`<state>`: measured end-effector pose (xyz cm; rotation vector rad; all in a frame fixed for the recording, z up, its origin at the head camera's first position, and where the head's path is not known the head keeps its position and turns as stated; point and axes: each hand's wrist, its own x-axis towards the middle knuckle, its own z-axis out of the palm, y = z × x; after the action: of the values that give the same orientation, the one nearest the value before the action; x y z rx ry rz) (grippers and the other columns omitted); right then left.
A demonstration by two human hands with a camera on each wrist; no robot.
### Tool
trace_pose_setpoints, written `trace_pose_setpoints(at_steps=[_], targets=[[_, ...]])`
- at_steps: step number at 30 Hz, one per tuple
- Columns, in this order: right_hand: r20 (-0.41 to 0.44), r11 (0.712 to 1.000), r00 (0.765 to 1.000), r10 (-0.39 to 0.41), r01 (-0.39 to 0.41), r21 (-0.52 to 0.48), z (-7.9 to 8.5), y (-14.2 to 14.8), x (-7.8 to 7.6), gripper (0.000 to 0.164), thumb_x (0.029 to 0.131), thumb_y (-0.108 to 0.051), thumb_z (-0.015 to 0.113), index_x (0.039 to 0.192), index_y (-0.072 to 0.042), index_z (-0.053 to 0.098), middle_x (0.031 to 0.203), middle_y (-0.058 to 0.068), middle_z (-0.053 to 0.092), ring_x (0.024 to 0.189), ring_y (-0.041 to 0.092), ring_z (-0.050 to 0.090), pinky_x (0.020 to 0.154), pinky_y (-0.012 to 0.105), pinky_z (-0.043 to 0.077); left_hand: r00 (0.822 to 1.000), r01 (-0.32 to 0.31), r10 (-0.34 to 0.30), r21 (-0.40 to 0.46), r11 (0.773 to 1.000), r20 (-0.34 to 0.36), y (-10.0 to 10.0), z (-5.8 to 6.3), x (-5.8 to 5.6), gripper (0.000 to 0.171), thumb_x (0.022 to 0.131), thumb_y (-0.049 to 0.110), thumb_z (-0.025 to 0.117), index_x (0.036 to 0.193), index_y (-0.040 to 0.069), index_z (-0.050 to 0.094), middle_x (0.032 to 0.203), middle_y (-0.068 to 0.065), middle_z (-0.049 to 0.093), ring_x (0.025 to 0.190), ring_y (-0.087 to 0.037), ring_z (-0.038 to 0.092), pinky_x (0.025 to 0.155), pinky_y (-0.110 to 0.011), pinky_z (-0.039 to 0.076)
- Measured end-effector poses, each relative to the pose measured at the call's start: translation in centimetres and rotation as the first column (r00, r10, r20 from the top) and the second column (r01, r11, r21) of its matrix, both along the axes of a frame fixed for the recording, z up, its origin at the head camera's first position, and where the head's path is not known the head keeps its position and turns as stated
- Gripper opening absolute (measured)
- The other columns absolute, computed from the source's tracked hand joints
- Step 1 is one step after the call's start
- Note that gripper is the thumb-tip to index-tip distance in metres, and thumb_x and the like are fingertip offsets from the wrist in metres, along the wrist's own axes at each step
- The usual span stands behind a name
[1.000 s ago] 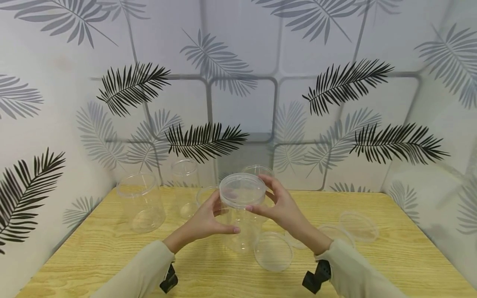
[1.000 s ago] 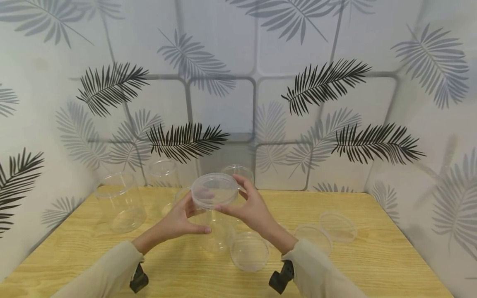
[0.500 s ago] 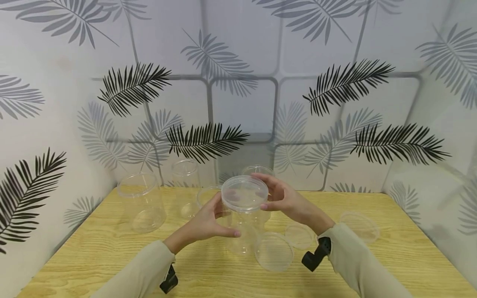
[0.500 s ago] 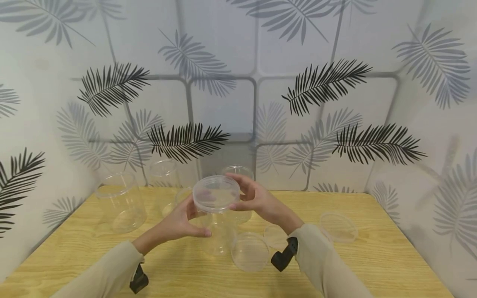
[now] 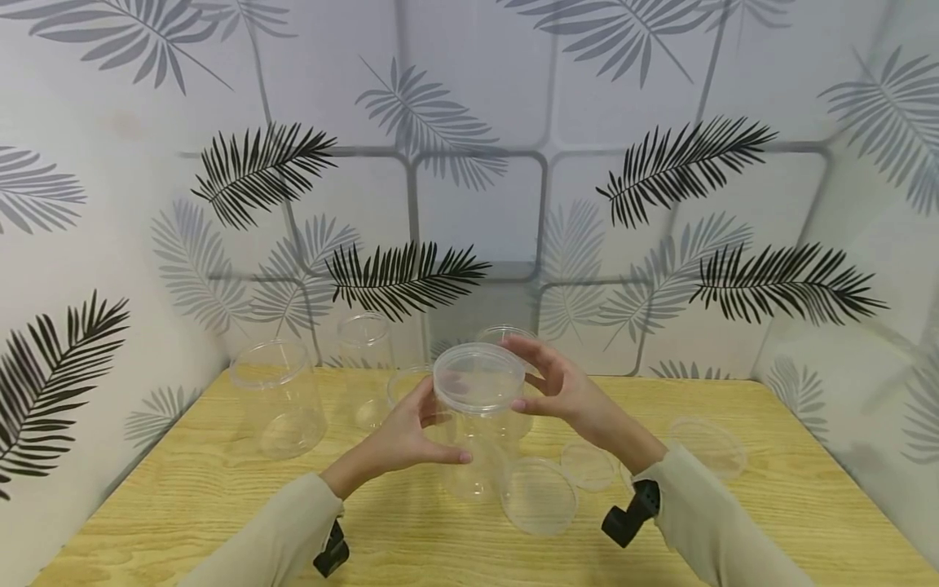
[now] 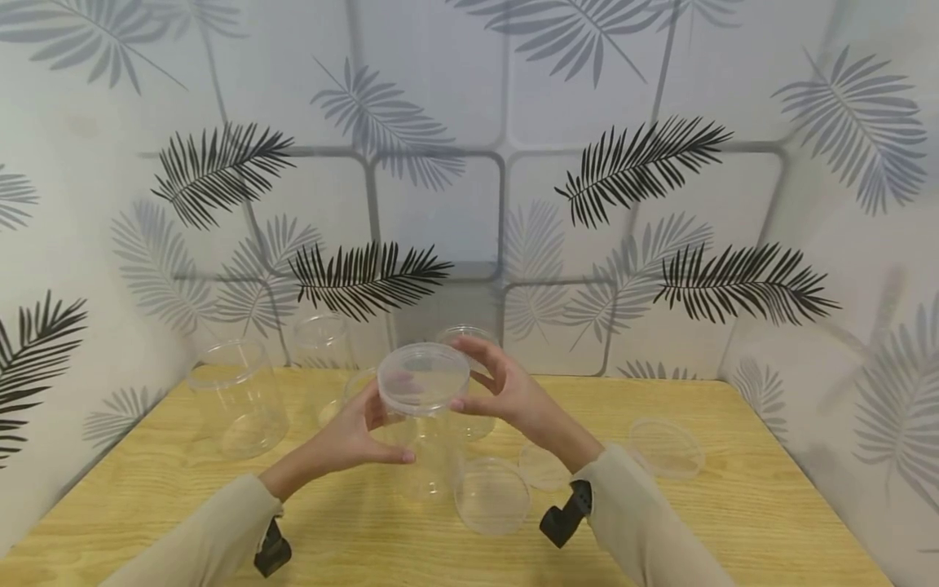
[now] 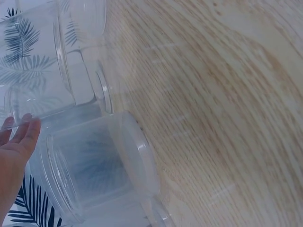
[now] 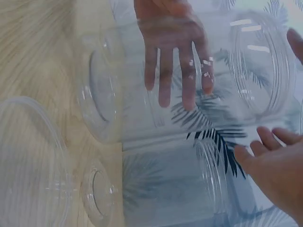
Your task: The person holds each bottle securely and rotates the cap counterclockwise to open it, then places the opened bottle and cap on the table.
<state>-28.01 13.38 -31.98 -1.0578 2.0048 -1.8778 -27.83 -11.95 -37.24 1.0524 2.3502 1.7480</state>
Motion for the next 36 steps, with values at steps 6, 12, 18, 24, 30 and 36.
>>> trace_pose_setpoints(at_steps=[6,12,18,24,30,36], targets=[[-0.079,0.975,0.973,-0.216,0.219,0.027,0.0,-1.0,1.8,0.081,0.075,-0.014,0.075,0.141,-0.011,0.027,0.147,0.008,0.027,0.137,0.031,0.022,0.109,0.052,0.024,1.000,-0.007,0.007,0.001,1.000,0.000,-0.2,0.0,0.0,0.100,0.064,0.014,0.083,0.142,0.027,0.022,0.138,-0.003,0.041,0.123,-0.026,0.047,0.101,-0.047,0.039],[-0.120,0.926,0.924,-0.363,0.372,0.060,-0.1,-2.3,3.0,0.083,0.072,-0.017,0.077,0.140,-0.010,0.028,0.146,0.010,0.028,0.137,0.032,0.023,0.108,0.050,0.027,1.000,-0.011,0.010,0.003,1.000,0.016,-0.1,1.1,1.0,0.101,0.065,0.008,0.082,0.144,0.017,0.020,0.138,-0.009,0.040,0.124,-0.030,0.046,0.101,-0.049,0.038],[-0.082,0.920,0.922,-0.378,0.384,0.079,-0.3,-2.8,3.2,0.082,0.073,-0.018,0.077,0.139,-0.013,0.029,0.146,0.009,0.027,0.134,0.039,0.026,0.100,0.052,0.038,1.000,-0.012,0.012,0.003,1.000,0.011,0.0,1.3,1.2,0.100,0.065,0.009,0.082,0.144,0.019,0.021,0.138,-0.009,0.040,0.124,-0.030,0.045,0.101,-0.051,0.037],[-0.101,0.934,0.934,-0.342,0.350,0.077,-0.6,-2.6,2.9,0.077,0.074,-0.018,0.077,0.137,-0.013,0.033,0.141,0.009,0.035,0.134,0.036,0.028,0.102,0.052,0.035,1.000,-0.004,0.004,0.016,1.000,0.022,-0.1,0.0,0.2,0.099,0.065,0.012,0.083,0.142,0.029,0.023,0.138,-0.002,0.041,0.123,-0.024,0.047,0.102,-0.050,0.037],[-0.101,0.979,0.976,-0.191,0.197,0.054,-0.5,-1.8,1.8,0.076,0.076,-0.017,0.075,0.138,-0.012,0.032,0.137,0.009,0.040,0.133,0.027,0.032,0.111,0.052,0.020,1.000,0.009,-0.009,0.018,1.000,0.023,-0.2,-0.1,0.2,0.097,0.065,0.013,0.083,0.141,0.030,0.024,0.136,-0.002,0.042,0.123,-0.024,0.047,0.102,-0.049,0.037],[-0.028,0.998,0.998,-0.053,0.053,0.028,-0.8,-1.0,0.6,0.074,0.080,-0.014,0.071,0.141,-0.012,0.029,0.140,0.009,0.037,0.130,0.026,0.037,0.106,0.045,0.032,0.999,0.022,-0.023,0.022,1.000,0.022,-0.1,0.0,0.3,0.097,0.066,0.012,0.082,0.141,0.029,0.024,0.137,-0.002,0.042,0.123,-0.023,0.047,0.102,-0.043,0.039]])
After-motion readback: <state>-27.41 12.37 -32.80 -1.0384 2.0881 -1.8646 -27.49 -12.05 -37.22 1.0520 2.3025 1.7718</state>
